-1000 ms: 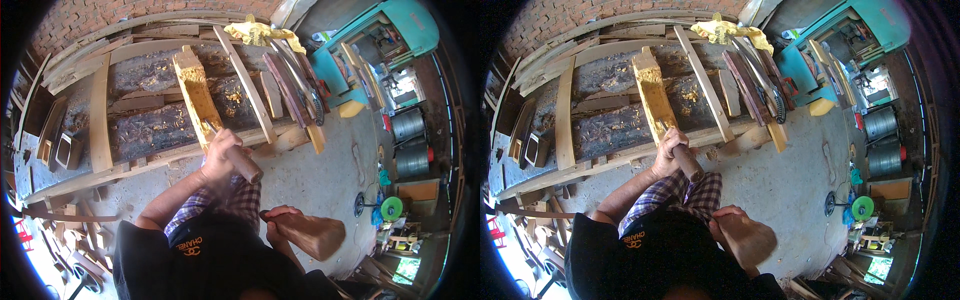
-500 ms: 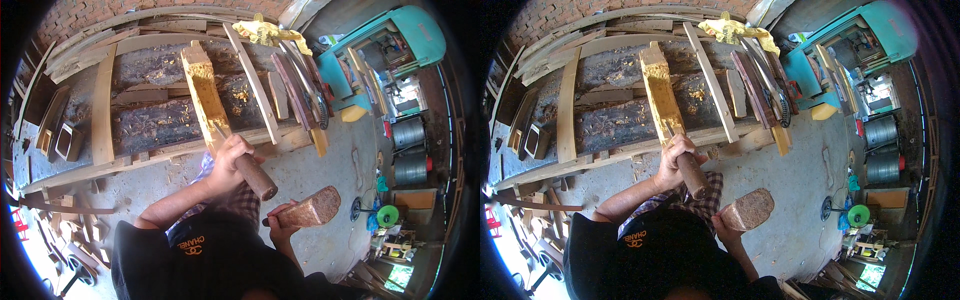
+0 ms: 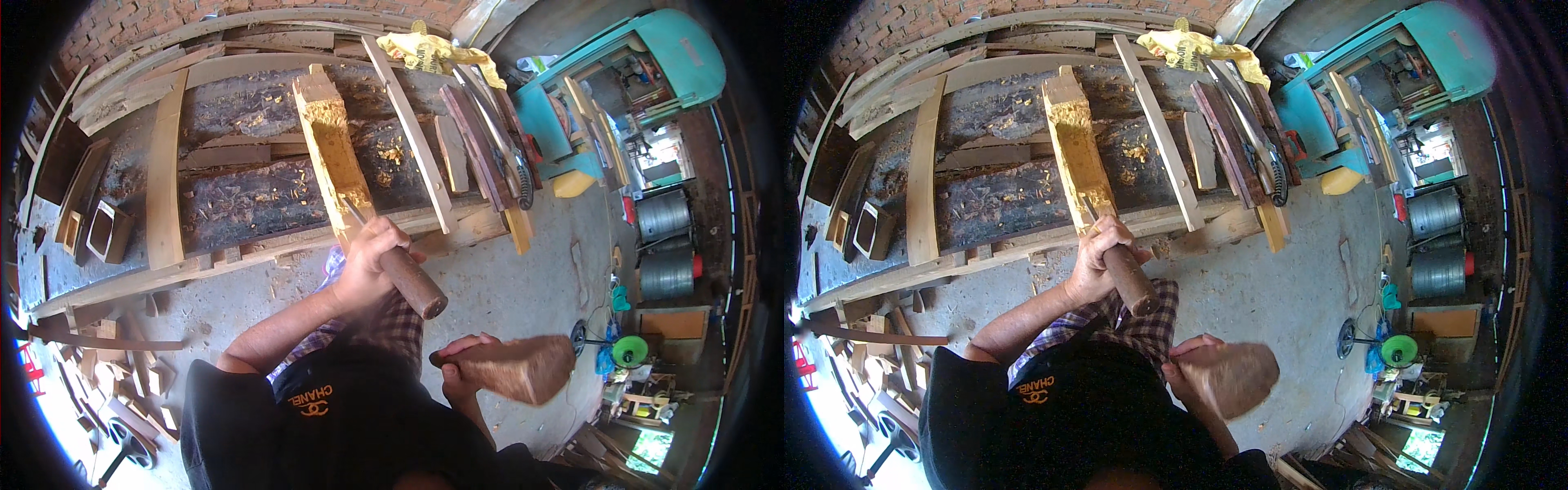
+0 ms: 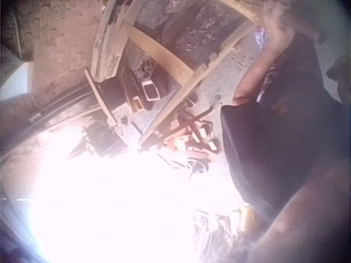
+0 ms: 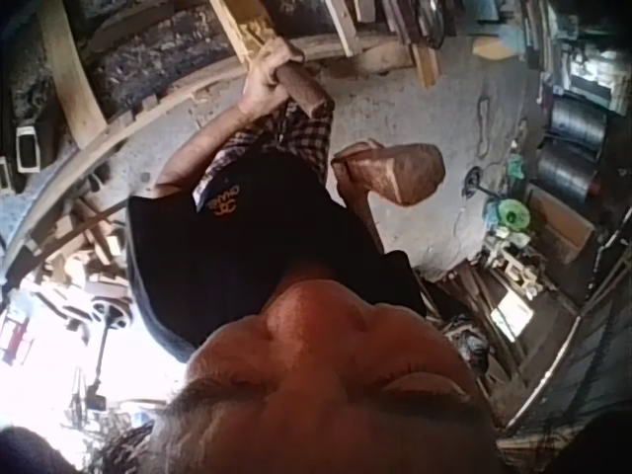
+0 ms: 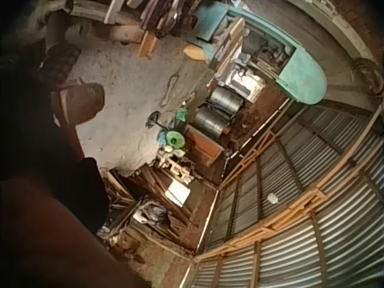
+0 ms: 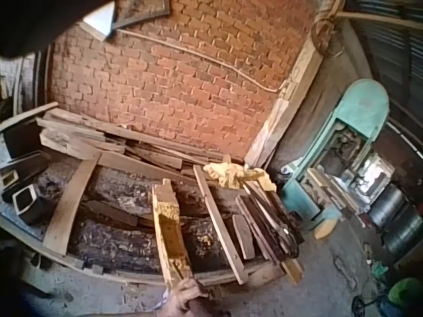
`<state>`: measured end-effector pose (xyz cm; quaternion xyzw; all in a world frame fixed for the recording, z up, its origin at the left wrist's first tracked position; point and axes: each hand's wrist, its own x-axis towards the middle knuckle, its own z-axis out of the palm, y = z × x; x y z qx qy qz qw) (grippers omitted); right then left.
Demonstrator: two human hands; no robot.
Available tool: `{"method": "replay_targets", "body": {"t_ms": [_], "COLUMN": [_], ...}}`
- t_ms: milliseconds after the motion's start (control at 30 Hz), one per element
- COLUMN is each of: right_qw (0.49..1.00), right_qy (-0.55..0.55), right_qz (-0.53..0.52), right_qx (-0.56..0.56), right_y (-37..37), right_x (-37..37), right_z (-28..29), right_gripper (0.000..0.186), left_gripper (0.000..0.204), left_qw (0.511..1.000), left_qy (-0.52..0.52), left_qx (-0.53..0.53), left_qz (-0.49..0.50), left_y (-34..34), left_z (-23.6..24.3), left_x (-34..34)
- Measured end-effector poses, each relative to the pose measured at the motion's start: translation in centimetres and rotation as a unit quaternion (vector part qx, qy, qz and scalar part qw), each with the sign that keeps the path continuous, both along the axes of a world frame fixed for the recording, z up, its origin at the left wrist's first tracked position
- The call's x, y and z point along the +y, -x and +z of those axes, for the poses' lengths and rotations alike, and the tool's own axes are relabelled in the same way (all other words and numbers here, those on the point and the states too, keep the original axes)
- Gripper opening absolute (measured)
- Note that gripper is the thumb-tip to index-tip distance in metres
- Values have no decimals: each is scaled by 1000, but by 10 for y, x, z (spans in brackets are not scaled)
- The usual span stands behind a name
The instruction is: The person carves a wooden piece on a workbench, holding a chisel against the wood and repeatedly striking it with a wooden mallet to hollow it out.
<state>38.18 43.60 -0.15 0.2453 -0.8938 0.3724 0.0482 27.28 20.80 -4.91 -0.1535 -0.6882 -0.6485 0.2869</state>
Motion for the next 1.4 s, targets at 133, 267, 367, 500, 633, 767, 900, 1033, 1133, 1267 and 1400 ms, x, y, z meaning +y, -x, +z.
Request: {"method": "replay_targets", "body": {"t_ms": [133,267,367,500,633,767,900,1033,1133,1267,1400], "right_qw": [982,981,981,984,994,989,988,977,998,997,998], "right_qy": [188,144,140,15,102,69,151,144,55,62,33], "right_qz": [-31,-93,-67,167,23,-101,33,-156,1,45,-61], "right_qx": [-22,-92,-119,-61,-22,-88,3,5,36,14,-9], "right_y": [-7,-13,-6,13,12,-6,2,10,4,1,1], "right_x": [1,-3,-7,-5,-30,-8,-7,-19,1,-1,-17], "right_z": [-12,-17,13,54,2,-12,-8,-28,-32,-35,-12], "right_gripper": [64,56,45,39,52,47,27,21,44,40,30], "left_gripper": [31,33,30,31,30,30,32,32,32,32,32], "left_qw": [1000,998,997,995,997,997,998,997,997,997,998], "left_qy": [20,65,66,81,38,39,57,60,71,70,55], "left_qx": [-11,-10,-20,-20,-23,-21,-1,18,16,19,30], "left_qz": [-9,-13,-42,-57,-60,-57,-41,-42,-39,-41,-26], "left_y": [-2,-2,-1,-1,0,-1,0,-3,-5,-2,-1], "left_z": [0,-2,-4,-6,-7,-9,-14,-19,-20,-19,-20], "left_x": [-2,-4,-7,-11,-11,-9,-8,-9,-8,-9,-7]}}
